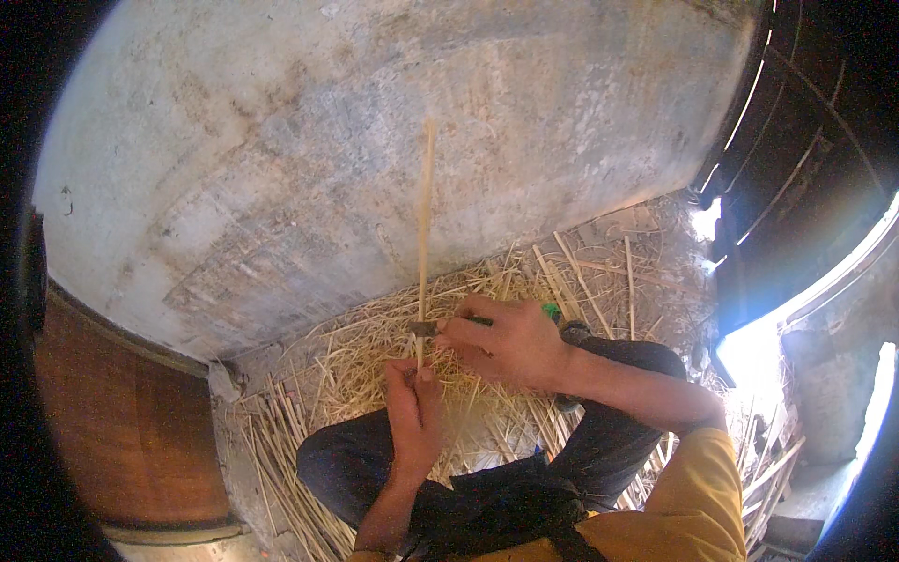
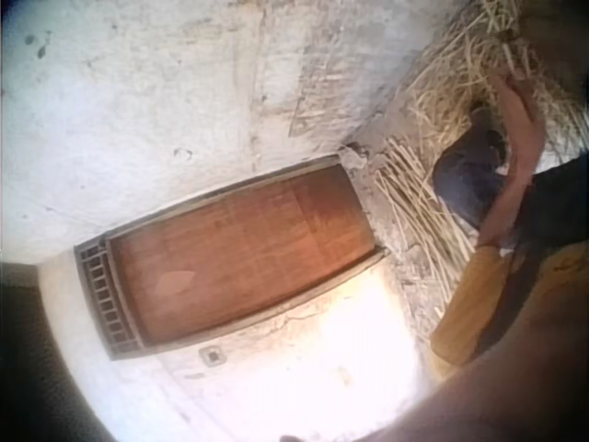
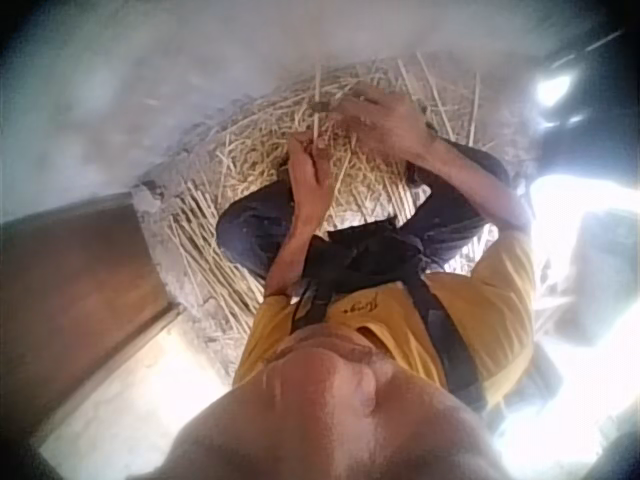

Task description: The person splits a long, thin bamboo strip using a utility knife held in the right hand.

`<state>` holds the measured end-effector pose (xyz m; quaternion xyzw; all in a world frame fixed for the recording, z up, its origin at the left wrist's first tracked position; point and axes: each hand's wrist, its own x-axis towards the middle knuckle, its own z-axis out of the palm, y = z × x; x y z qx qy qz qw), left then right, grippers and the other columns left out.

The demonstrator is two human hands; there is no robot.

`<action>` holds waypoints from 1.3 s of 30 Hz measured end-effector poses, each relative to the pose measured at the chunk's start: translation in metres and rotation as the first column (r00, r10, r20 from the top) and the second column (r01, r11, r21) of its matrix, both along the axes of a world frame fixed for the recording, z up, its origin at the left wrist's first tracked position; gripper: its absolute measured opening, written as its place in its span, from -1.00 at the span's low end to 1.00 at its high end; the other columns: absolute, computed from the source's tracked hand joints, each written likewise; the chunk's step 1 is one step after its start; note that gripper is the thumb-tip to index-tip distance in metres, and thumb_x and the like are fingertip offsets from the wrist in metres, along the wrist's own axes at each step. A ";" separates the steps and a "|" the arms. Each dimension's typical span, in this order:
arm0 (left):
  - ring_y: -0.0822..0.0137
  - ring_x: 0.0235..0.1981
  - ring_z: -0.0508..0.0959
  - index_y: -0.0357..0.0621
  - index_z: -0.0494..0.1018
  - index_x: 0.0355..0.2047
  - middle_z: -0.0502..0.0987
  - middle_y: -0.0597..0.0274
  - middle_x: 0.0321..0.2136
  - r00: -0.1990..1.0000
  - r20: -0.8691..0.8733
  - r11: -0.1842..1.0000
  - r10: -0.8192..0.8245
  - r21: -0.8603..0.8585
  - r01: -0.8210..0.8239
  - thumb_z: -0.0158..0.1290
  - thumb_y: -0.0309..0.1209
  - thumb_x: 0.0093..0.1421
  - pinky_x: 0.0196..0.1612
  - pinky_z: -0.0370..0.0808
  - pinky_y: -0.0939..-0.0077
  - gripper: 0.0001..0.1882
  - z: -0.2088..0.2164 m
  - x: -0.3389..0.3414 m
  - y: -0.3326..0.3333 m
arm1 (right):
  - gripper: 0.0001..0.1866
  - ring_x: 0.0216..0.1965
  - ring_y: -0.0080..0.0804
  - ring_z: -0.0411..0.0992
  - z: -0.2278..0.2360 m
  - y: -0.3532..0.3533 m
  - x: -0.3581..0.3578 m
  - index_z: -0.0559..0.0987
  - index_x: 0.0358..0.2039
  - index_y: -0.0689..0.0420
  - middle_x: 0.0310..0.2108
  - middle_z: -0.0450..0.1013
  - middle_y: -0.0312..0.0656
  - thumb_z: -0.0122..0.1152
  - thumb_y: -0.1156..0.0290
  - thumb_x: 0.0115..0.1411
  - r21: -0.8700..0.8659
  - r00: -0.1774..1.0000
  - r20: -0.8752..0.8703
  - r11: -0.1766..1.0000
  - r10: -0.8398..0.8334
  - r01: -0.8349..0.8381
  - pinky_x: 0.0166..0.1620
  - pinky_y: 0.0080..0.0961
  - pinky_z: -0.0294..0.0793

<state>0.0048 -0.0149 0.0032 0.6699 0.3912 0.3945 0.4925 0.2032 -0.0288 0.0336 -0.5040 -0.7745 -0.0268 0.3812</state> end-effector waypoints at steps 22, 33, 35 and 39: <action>-0.05 -0.59 0.53 -0.32 0.28 -0.12 0.48 -0.10 -0.53 0.962 -0.258 0.978 0.088 0.206 -0.034 -0.05 -0.48 0.40 -0.50 0.42 0.19 -0.85 -0.001 0.003 -0.009 | -0.87 -0.52 -0.24 0.49 0.018 0.044 0.063 0.58 -0.25 0.18 -0.45 0.49 -0.08 0.31 0.43 0.24 0.070 0.907 -0.309 0.944 -0.286 0.322 -0.43 -0.34 0.45; 0.57 -0.52 0.25 -0.15 0.34 -0.15 0.27 0.42 -0.51 0.997 0.067 0.974 -0.037 -0.221 0.051 -0.19 -0.15 0.53 -0.45 0.23 0.57 -0.69 -0.011 -0.001 0.010 | -0.67 -0.41 -0.34 0.55 0.003 0.017 0.033 0.42 -0.07 0.14 -0.42 0.53 -0.11 0.33 0.30 0.29 -0.187 0.915 -0.371 0.978 -0.160 0.095 -0.39 -0.41 0.49; 0.59 -0.52 0.23 -0.12 0.34 -0.16 0.27 0.44 -0.51 0.995 0.093 0.980 -0.031 -0.195 0.049 -0.20 -0.13 0.53 -0.46 0.20 0.60 -0.68 -0.011 0.000 0.010 | -0.70 -0.42 -0.22 0.56 0.002 0.012 0.024 0.45 -0.11 0.14 -0.39 0.53 -0.11 0.34 0.32 0.27 -0.207 0.916 -0.384 0.978 -0.114 0.035 -0.41 -0.33 0.51; 0.62 -0.55 0.21 -0.12 0.31 -0.22 0.26 0.46 -0.52 0.987 0.149 0.962 -0.063 -0.253 0.100 -0.22 -0.19 0.54 -0.50 0.20 0.64 -0.72 0.005 0.003 0.008 | -0.72 -0.47 -0.18 0.53 -0.006 0.008 0.010 0.54 -0.23 0.14 -0.38 0.49 -0.15 0.47 0.42 0.10 -0.020 0.990 -0.106 0.996 0.090 -0.092 -0.48 -0.37 0.50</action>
